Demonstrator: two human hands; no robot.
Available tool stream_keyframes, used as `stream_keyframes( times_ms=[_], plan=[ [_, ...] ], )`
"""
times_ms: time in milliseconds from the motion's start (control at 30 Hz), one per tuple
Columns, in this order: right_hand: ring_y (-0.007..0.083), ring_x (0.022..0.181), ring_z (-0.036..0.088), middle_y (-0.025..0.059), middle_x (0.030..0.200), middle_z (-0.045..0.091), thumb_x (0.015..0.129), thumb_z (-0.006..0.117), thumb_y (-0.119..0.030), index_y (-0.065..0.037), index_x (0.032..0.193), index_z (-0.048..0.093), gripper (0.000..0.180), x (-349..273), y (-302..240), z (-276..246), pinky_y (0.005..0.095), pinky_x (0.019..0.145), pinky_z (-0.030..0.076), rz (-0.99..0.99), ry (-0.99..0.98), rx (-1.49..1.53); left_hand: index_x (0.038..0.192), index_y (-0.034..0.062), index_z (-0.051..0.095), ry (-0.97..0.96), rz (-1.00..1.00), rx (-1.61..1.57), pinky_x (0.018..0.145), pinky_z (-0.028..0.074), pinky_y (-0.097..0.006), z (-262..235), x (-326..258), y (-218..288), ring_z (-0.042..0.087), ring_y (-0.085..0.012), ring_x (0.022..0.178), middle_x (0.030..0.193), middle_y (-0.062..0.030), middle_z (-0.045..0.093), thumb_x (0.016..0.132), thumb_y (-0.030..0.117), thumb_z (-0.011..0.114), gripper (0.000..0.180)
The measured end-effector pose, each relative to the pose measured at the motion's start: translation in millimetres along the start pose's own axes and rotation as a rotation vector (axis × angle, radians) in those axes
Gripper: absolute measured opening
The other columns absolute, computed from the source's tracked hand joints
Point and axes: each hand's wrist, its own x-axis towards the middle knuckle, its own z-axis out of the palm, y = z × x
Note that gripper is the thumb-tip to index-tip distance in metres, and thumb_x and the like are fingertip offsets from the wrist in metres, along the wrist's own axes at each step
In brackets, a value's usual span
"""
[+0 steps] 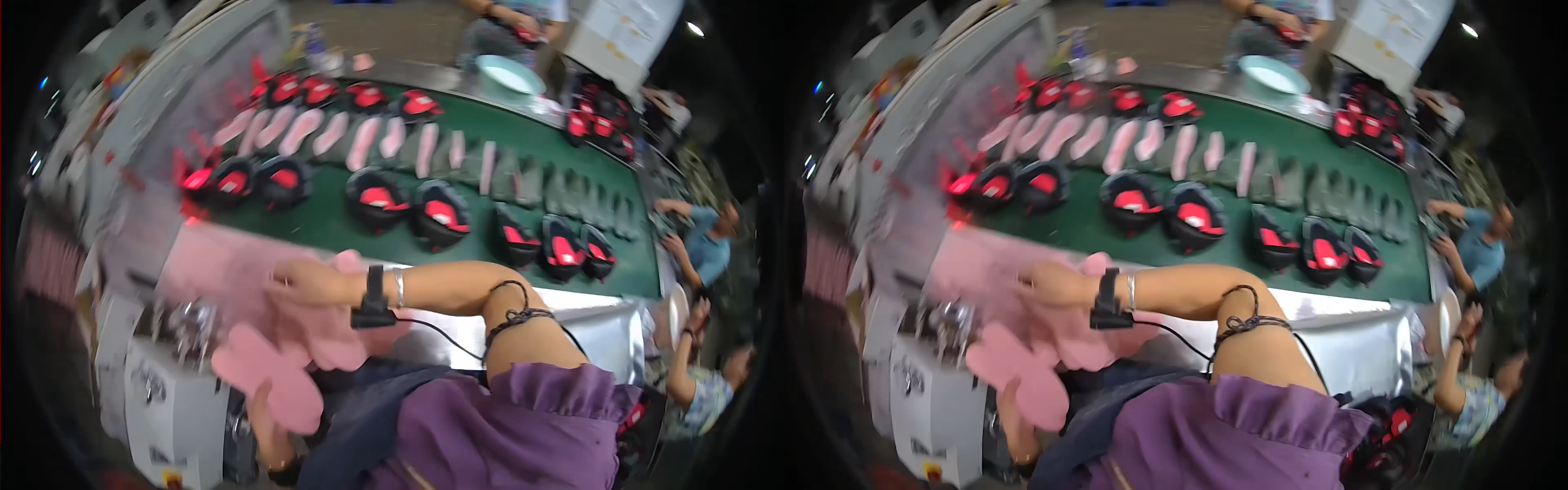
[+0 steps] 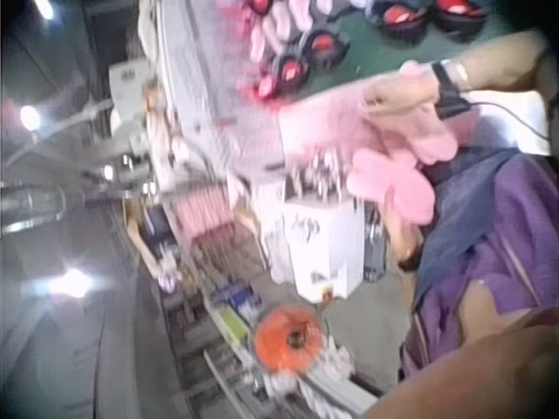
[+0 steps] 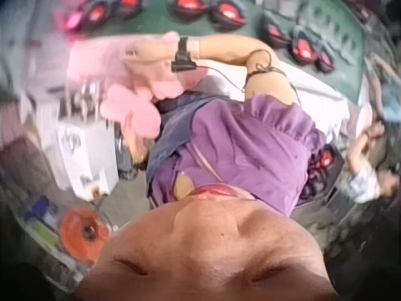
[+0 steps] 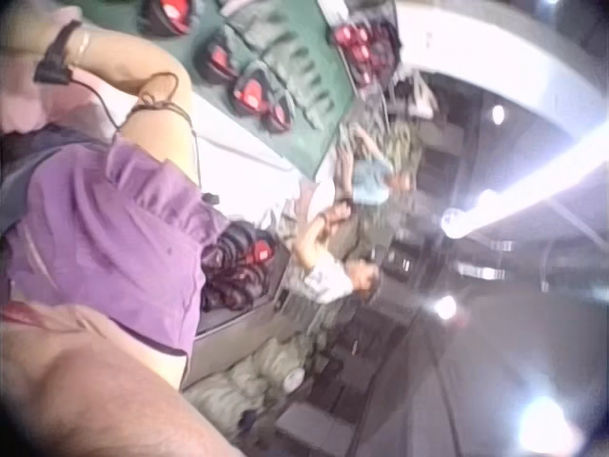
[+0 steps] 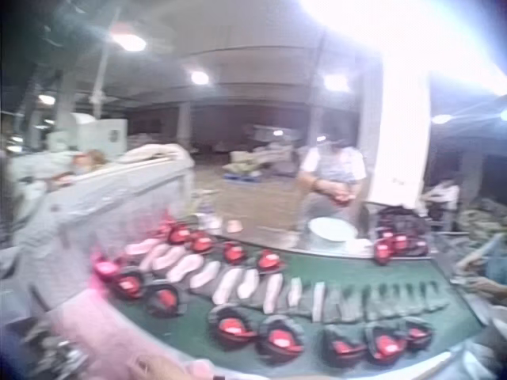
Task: The recorder is operating a machine to process pink shoe insoles and placing them onto a conveyor belt in a factory setting.
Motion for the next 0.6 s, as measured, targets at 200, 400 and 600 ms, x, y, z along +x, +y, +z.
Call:
stream_keyframes(
  times_ms=[200, 400, 600],
  plan=[
    [0.0277, 0.071, 0.067, 0.017, 0.081, 0.068, 0.091, 0.06, -0.029, 0.0, 0.102, 0.064, 0.031, -24, -60, 107, 0.0368, 0.066, 0.053, 0.08, -0.47, 0.099, 0.117, -0.0059, 0.058, 0.192, 0.099, -0.022, 0.082, 0.048, -0.026, 4, 4, 17, 0.06, -0.0141, 0.095, 0.106, -0.0092, 0.063, 0.101, 0.024, 0.049, 0.035],
    [0.0244, 0.08, 0.066, 0.0153, 0.088, 0.067, 0.08, 0.063, -0.015, 0.003, 0.107, 0.059, 0.032, 0, 7, 138, 0.0334, 0.07, 0.052, 0.262, -0.237, 0.274, 0.127, -0.0007, 0.05, -0.011, -0.168, -0.307, 0.073, 0.056, -0.04, -14, -22, 8, 0.067, -0.0274, 0.086, 0.096, -0.0127, 0.062, 0.1, 0.052, 0.03, 0.062],
    [0.0278, 0.085, 0.067, 0.0196, 0.093, 0.067, 0.079, 0.065, -0.017, 0.001, 0.114, 0.057, 0.04, 73, 32, 172, 0.035, 0.073, 0.052, 0.292, -0.174, 0.238, 0.125, -0.0011, 0.049, -0.043, -0.304, -0.416, 0.078, 0.056, -0.044, -21, -50, -10, 0.066, -0.0306, 0.09, 0.098, -0.0146, 0.062, 0.1, 0.045, 0.028, 0.056]
  ],
)
